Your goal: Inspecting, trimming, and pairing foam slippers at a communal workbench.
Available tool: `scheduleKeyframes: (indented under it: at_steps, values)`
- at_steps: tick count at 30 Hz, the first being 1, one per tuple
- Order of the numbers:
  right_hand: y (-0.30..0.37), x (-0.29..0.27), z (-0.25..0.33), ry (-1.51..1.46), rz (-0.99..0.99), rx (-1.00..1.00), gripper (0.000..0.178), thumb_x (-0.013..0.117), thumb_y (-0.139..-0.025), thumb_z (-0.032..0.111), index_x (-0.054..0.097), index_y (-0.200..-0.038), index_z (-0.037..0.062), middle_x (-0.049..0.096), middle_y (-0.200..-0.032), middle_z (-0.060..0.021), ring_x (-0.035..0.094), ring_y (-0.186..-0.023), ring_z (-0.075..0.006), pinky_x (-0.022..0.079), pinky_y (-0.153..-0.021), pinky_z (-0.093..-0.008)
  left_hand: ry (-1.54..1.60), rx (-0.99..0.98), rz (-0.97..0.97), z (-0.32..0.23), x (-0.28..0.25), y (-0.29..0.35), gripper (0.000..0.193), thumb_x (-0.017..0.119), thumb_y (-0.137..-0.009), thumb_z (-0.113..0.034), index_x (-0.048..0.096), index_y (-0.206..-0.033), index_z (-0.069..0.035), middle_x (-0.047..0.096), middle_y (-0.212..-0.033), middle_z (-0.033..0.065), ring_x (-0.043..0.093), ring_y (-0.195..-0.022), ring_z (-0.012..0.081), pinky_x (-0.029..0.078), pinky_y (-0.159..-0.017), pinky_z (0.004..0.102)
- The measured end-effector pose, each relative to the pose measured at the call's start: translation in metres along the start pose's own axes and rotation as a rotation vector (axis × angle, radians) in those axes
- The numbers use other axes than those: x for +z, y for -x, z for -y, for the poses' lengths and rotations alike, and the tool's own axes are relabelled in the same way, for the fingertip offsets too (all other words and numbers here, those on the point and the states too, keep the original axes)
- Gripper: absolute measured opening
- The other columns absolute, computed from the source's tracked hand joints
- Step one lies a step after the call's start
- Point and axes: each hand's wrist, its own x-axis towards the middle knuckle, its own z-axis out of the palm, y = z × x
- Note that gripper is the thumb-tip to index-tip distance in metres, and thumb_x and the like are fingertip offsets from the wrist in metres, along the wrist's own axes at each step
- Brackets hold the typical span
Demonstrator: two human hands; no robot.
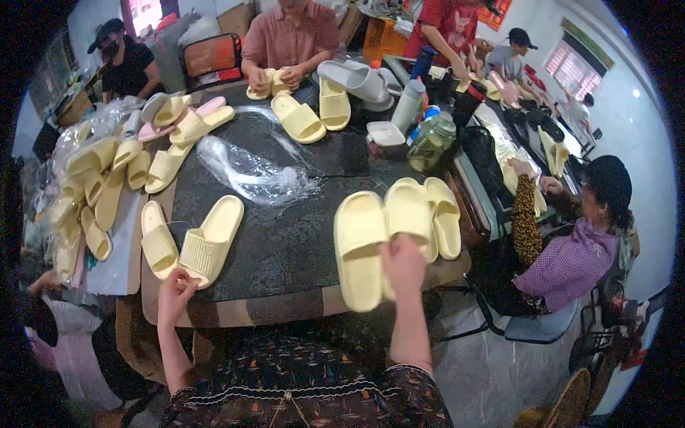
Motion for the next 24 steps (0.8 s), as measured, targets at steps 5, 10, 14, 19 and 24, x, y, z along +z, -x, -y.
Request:
scheduleKeyframes:
  at_steps: [5,10,14,19,24]
  values:
    - [-0.062,-0.041,-0.04,0.087,-0.193,0.196,0.027,0.064,-0.08,0.028,0.056,-0.082,0.002,0.062,-0.075,-0.0167,0.062,-0.073,-0.0354,0.048,-0.066,-0.0441,-0.41,0.035,0.025,-0.026,-0.011,-0.013,0.027,0.071,-0.079,-0.013,0.061,-0.102,-0.003,0.065,-0.09,0.0108,0.059,-0.068,0.0223,0.048,-0.064,0.0332]
    - [-0.118,-0.034,-0.091,0.081,-0.189,0.211,0.027,0.063,-0.084,0.028,0.058,-0.094,0.0026,0.064,-0.078,-0.0168,0.064,-0.079,-0.0364,0.049,-0.072,-0.0457,-0.504,0.248,-0.163,-0.037,-0.03,-0.049,0.049,0.074,-0.073,-0.015,0.056,-0.118,-0.005,0.052,-0.127,0.017,0.051,-0.111,0.0317,0.042,-0.093,0.0401]
    - [-0.11,-0.024,-0.098,-0.045,-0.227,0.191,0.035,0.068,-0.082,0.025,0.059,-0.106,0.0005,0.065,-0.085,-0.0174,0.063,-0.086,-0.0357,0.05,-0.077,-0.044,-0.652,0.188,-0.153,-0.005,-0.038,-0.073,0.065,0.079,-0.066,-0.017,0.051,-0.122,-0.003,0.038,-0.143,0.0214,0.035,-0.132,0.0387,0.032,-0.108,0.0445]
    - [-0.054,-0.005,-0.036,-0.069,-0.563,-0.144,0.034,0.07,-0.081,0.014,0.061,-0.112,0.0003,0.062,-0.104,-0.0138,0.059,-0.099,-0.0303,0.05,-0.079,-0.0381,-0.803,0.196,-0.166,-0.008,-0.035,-0.072,0.07,0.082,-0.064,-0.023,0.052,-0.124,-0.002,0.048,-0.126,0.0211,0.046,-0.116,0.0367,0.04,-0.098,0.0456]
    - [0.02,0.034,0.038,-0.631,0.102,-0.264,0.02,0.071,-0.08,0.006,0.067,-0.1,0.0053,0.065,-0.088,-0.0065,0.063,-0.074,-0.0171,0.051,-0.064,-0.0282,-0.809,-0.078,-0.076,-0.024,-0.005,-0.076,0.055,0.074,-0.077,-0.035,0.056,-0.12,-0.005,0.066,-0.097,0.019,0.064,-0.09,0.0347,0.05,-0.08,0.0435]
